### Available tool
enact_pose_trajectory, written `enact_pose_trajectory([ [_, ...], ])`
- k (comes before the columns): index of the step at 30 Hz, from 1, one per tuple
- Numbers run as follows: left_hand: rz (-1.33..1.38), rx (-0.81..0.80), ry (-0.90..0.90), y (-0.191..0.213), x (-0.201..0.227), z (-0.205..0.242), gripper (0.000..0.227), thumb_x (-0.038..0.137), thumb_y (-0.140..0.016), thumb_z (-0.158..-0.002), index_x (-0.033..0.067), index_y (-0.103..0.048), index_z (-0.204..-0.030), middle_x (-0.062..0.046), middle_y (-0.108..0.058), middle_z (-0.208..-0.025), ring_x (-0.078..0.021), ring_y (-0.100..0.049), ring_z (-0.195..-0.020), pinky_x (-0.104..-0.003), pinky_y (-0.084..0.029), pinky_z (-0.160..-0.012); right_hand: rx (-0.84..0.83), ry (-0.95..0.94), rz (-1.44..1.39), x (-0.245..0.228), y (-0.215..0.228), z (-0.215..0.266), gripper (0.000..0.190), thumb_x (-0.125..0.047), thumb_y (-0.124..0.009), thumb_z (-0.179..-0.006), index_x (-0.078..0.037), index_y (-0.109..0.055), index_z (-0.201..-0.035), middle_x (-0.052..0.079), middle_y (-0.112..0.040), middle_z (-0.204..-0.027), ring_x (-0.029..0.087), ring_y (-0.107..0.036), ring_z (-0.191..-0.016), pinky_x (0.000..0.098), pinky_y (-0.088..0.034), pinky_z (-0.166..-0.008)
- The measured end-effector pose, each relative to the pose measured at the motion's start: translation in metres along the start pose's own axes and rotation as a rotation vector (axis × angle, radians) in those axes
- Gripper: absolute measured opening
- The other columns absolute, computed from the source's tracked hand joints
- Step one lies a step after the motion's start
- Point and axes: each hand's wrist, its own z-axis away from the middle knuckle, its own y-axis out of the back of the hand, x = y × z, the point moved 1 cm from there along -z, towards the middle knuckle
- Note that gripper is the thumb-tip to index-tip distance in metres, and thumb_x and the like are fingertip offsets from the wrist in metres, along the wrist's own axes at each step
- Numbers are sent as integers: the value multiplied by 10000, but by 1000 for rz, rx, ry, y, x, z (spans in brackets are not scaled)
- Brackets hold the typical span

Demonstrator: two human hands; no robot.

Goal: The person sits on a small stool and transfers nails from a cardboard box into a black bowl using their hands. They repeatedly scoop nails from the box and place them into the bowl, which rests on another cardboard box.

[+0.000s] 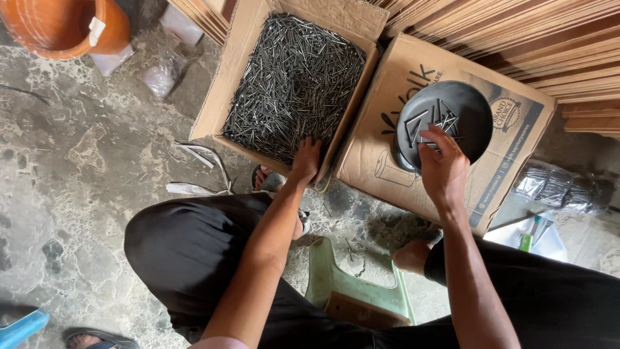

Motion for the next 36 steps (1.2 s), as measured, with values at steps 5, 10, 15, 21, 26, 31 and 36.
enact_pose_trajectory([
  [5,-83,2,-50,-48,-25,-21,409,-47,-618,-760,-11,-518,-1156,-221,-472,-1100,-374,-493,-1039,-414,-575,-653,-15,30,-14,-13,0,1,242,45,-555,-811,-27,-655,-1019,196,-605,-1119,371,-571,-995,405,-522,-745],
  [10,68,129,-94,-59,-30,-9,288,-61,-585,-778,-83,-569,-1065,-253,-557,-964,-396,-566,-933,-450,-580,-633,-26,67,-23,-3,1,2,218,42,-566,-810,-37,-657,-992,162,-627,-1081,322,-599,-976,374,-533,-722],
  [15,202,263,198,-9,-10,-1,153,-35,-553,-804,-28,-613,-945,-194,-638,-841,-336,-649,-770,-388,-556,-664,-63,70,-39,-8,-1,10,221,30,-551,-820,-57,-671,-984,150,-650,-969,312,-627,-885,393,-533,-716],
  [21,640,573,323,52,16,6,143,29,-588,-762,55,-676,-871,-164,-660,-763,-328,-649,-751,-409,-520,-660,-166,61,-106,-11,-29,23,203,-31,-603,-805,-135,-684,-960,82,-676,-916,213,-647,-872,323,-537,-714],
  [26,989,657,218,126,67,38,153,-10,-607,-751,21,-671,-887,-178,-659,-784,-239,-659,-656,-304,-543,-596,-276,-44,-431,2,-64,38,242,48,-551,-799,-39,-650,-1003,181,-658,-920,236,-658,-836,327,-547,-735],
  [31,1232,607,94,165,123,69,199,-17,-626,-732,-19,-655,-929,-210,-643,-826,-244,-660,-693,-289,-571,-590,-397,-232,-660,-37,-55,57,345,-166,-537,-911,73,-532,-1160,257,-621,-1019,293,-632,-941,409,-513,-830],
  [36,1007,291,-207,161,166,69,208,24,-663,-717,35,-676,-924,-179,-659,-861,-270,-664,-770,-321,-556,-650,-49,-456,-1132,-62,-35,47,352,-215,-519,-926,112,-532,-1055,208,-611,-943,266,-645,-867,433,-528,-824],
])
